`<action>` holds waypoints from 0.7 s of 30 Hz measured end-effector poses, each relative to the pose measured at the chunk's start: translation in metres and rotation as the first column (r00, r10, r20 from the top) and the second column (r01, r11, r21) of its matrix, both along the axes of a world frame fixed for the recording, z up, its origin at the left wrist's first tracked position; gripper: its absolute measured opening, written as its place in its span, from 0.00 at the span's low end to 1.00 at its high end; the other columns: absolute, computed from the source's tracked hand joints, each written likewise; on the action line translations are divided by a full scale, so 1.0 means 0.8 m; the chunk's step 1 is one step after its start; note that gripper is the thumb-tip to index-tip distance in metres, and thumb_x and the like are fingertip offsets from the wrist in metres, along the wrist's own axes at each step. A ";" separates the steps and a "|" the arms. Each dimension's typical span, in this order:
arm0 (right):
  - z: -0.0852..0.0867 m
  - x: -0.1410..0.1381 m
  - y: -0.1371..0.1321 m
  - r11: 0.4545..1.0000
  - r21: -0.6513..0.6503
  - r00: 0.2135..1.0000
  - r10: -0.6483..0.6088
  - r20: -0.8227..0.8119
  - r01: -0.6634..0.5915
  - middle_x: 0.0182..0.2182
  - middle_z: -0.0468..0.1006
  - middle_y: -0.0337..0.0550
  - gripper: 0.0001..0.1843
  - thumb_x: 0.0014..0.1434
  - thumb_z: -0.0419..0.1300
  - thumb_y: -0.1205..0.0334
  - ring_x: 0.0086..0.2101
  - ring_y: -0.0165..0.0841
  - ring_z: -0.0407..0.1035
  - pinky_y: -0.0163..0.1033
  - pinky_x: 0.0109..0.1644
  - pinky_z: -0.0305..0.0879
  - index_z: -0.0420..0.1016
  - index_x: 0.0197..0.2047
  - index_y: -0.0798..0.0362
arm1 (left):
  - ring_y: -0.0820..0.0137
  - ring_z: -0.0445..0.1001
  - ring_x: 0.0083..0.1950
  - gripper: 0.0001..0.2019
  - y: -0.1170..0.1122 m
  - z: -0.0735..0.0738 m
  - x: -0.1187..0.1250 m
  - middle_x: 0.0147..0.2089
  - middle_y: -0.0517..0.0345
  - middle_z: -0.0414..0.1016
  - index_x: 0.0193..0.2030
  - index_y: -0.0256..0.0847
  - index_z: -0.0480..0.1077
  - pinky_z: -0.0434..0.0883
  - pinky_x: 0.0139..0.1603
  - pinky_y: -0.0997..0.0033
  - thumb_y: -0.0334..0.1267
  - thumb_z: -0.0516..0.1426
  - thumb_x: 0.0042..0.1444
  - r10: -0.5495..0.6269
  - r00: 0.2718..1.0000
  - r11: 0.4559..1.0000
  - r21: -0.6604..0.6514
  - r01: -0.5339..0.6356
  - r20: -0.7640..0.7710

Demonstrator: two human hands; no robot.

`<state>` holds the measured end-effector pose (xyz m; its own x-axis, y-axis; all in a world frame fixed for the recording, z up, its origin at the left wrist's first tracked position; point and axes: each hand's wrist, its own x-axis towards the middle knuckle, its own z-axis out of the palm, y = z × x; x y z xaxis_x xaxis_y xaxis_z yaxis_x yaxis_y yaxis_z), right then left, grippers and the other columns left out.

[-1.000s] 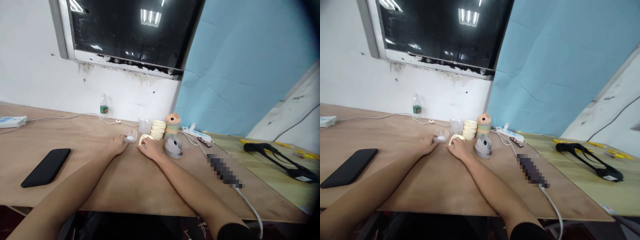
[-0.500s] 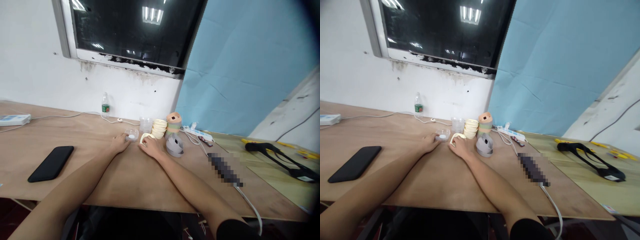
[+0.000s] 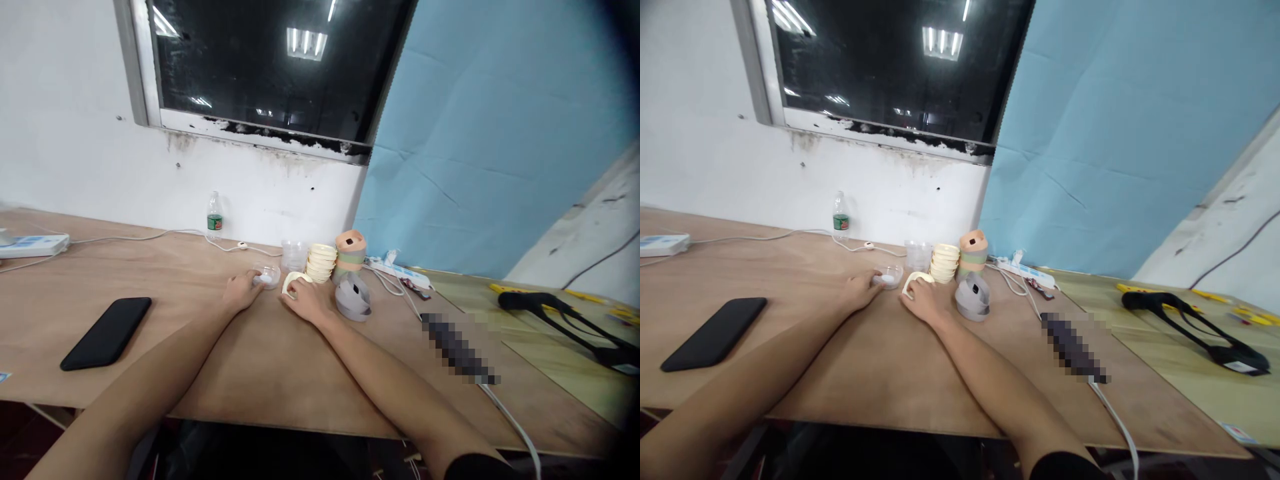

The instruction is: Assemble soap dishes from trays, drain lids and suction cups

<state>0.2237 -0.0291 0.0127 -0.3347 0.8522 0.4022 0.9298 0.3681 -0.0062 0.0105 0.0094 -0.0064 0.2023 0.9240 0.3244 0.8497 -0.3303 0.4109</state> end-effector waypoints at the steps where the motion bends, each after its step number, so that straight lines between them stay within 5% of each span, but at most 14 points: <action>1: 0.000 0.000 0.000 1.000 0.001 1.000 0.003 0.001 -0.003 0.38 0.76 0.42 0.15 0.60 0.55 0.48 0.41 0.35 0.68 0.38 0.44 0.58 0.72 0.36 0.51 | 0.59 0.71 0.54 0.20 0.000 0.000 0.000 0.55 0.52 0.74 0.55 0.46 0.66 0.63 0.56 0.57 0.51 0.50 0.60 0.000 1.000 1.000 0.004 0.000 0.000; 21: -0.003 0.004 0.002 1.000 -0.006 1.000 0.006 -0.008 -0.006 0.39 0.76 0.43 0.15 0.59 0.57 0.48 0.41 0.35 0.68 0.38 0.44 0.57 0.74 0.37 0.51 | 0.58 0.72 0.54 0.21 0.003 0.000 -0.005 0.54 0.54 0.74 0.57 0.48 0.65 0.63 0.55 0.57 0.52 0.50 0.61 0.031 0.999 0.999 0.014 -0.031 0.014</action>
